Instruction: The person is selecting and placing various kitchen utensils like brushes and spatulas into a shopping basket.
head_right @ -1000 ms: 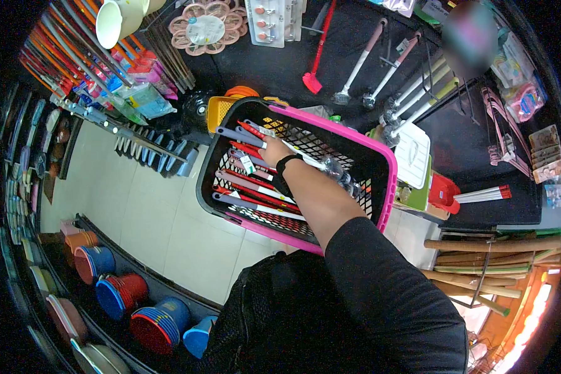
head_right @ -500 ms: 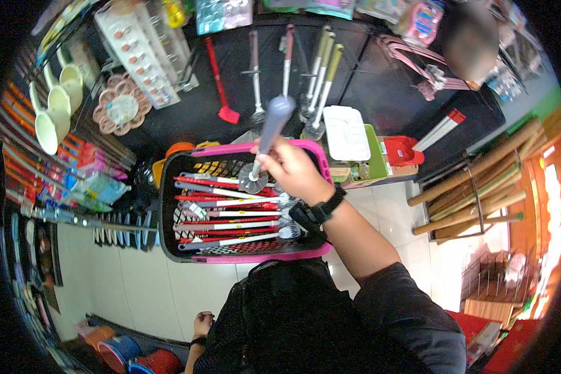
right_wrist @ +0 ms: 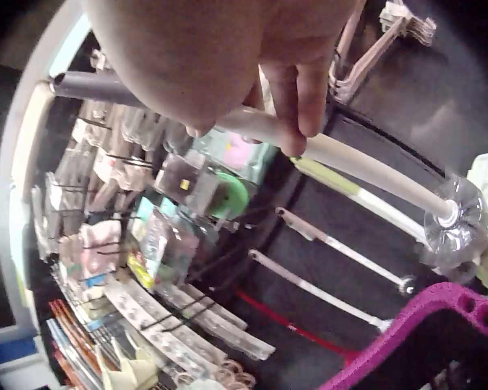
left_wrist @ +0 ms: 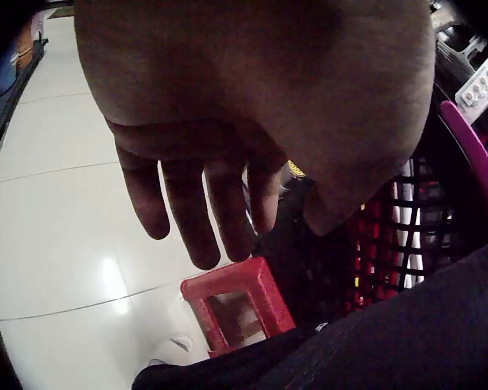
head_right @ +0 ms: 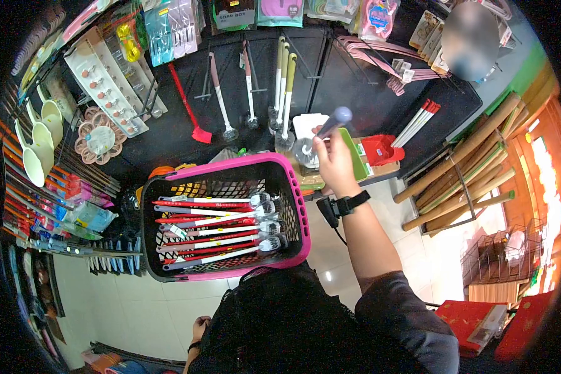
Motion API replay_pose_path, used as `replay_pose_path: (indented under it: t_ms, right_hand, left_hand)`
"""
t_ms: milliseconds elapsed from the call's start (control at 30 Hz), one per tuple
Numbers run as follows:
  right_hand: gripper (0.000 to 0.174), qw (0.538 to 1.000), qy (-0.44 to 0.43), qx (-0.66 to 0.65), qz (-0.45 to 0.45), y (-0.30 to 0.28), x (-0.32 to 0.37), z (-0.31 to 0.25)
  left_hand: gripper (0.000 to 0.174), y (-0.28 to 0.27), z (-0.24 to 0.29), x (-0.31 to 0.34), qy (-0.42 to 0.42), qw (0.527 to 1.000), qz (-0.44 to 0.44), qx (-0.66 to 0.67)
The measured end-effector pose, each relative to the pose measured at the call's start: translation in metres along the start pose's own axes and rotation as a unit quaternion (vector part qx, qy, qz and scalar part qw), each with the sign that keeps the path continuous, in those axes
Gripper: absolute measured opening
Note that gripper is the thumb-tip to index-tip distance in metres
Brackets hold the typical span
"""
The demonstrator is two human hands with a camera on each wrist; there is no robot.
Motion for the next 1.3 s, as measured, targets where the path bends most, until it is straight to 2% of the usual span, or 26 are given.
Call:
replay_pose_path:
  t_ms: [133, 200, 233, 300, 333, 400, 433, 467, 500, 567, 667, 833, 867, 1067, 1100, 1133, 1167, 1200, 1267, 1300]
  right_hand:
    - [0.025, 0.995, 0.076, 0.052, -0.033, 0.024, 0.003, 0.071]
    - [0.027, 0.993, 0.099, 0.046, -0.049, 0.038, 0.002, 0.104]
    - [0.028, 0.992, 0.096, 0.053, -0.065, 0.046, 0.001, 0.119]
    - [0.029, 0.99, 0.095, 0.057, -0.087, 0.055, -0.005, 0.134]
    - [0.03, 0.99, 0.087, 0.066, -0.088, 0.057, -0.01, 0.139]
    - [0.03, 0.99, 0.073, 0.083, -0.09, 0.061, -0.019, 0.148]
    - [0.031, 0.991, 0.072, 0.078, -0.086, 0.062, -0.024, 0.151]
    - [0.031, 0.99, 0.074, 0.076, -0.088, 0.063, -0.03, 0.152]
    - [0.031, 0.991, 0.091, 0.053, -0.08, 0.064, -0.036, 0.153]
    - [0.032, 0.992, 0.102, 0.023, -0.074, 0.067, -0.043, 0.16]
    - [0.032, 0.988, 0.115, 0.042, -0.091, 0.077, -0.053, 0.18]
    - [0.03, 0.988, 0.102, 0.073, -0.086, 0.091, -0.083, 0.207]
    - [0.026, 0.991, 0.043, 0.104, -0.071, 0.096, -0.09, 0.215]
    - [0.029, 0.988, 0.058, 0.117, -0.08, 0.119, -0.12, 0.242]
    - [0.032, 0.986, 0.109, 0.079, -0.096, 0.12, -0.121, 0.238]
    - [0.033, 0.985, 0.11, 0.094, -0.094, 0.121, -0.122, 0.24]
    - [0.036, 0.986, 0.109, 0.084, -0.096, 0.122, -0.123, 0.235]
    - [0.039, 0.987, 0.107, 0.074, -0.098, 0.122, -0.121, 0.228]
    - [0.05, 0.981, 0.135, 0.071, -0.123, 0.124, -0.106, 0.226]
    - [0.062, 0.982, 0.116, 0.065, -0.131, 0.131, -0.094, 0.245]
  left_hand:
    - [0.013, 0.015, 0.023, 0.067, -0.065, 0.993, 0.086, -0.056]
    - [0.014, 0.004, -0.016, 0.062, -0.155, 0.983, 0.098, -0.016]
    - [0.014, -0.002, -0.046, 0.046, -0.157, 0.982, 0.101, -0.013]
    - [0.016, -0.014, -0.123, 0.027, -0.117, 0.987, 0.113, 0.006]
    - [0.017, -0.019, -0.145, 0.017, -0.098, 0.988, 0.12, 0.015]
    - [0.017, -0.018, -0.168, 0.016, -0.112, 0.984, 0.138, 0.018]
    - [0.016, -0.017, -0.171, 0.015, -0.075, 0.988, 0.137, -0.014]
    - [0.015, -0.014, -0.165, 0.017, -0.038, 0.989, 0.134, -0.046]
    - [0.015, -0.013, -0.164, 0.017, -0.04, 0.989, 0.136, -0.047]
    - [0.014, -0.004, -0.164, 0.019, -0.073, 0.994, 0.083, -0.006]
    - [0.013, 0.012, -0.136, 0.037, -0.074, 0.992, 0.084, 0.061]
    - [0.012, 0.036, -0.08, 0.072, -0.08, 0.987, 0.102, 0.095]
    - [0.012, 0.035, -0.077, 0.078, -0.082, 0.986, 0.106, 0.1]
    - [0.017, 0.033, -0.099, 0.089, -0.126, 0.984, 0.091, 0.086]
    - [0.017, 0.046, -0.053, 0.107, -0.125, 0.981, 0.092, 0.112]
    - [0.017, 0.062, 0.003, 0.13, -0.126, 0.978, 0.094, 0.139]
    - [0.017, 0.024, -0.085, 0.111, -0.133, 0.975, 0.103, 0.143]
    - [0.018, 0.03, -0.125, 0.081, -0.098, 0.986, 0.118, 0.07]
    - [0.019, 0.045, -0.067, 0.097, -0.105, 0.988, 0.101, 0.042]
    - [0.02, 0.043, -0.078, 0.095, -0.114, 0.986, 0.112, 0.047]
Point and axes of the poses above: each hand's wrist, its own x-axis away from the middle knuckle, its own y-axis out of the palm, z = x × y, the point moved 7 cm from there along -x, towards the middle knuckle, and after that the axes turned 12 degrees about -y, right-handed, at the moved point
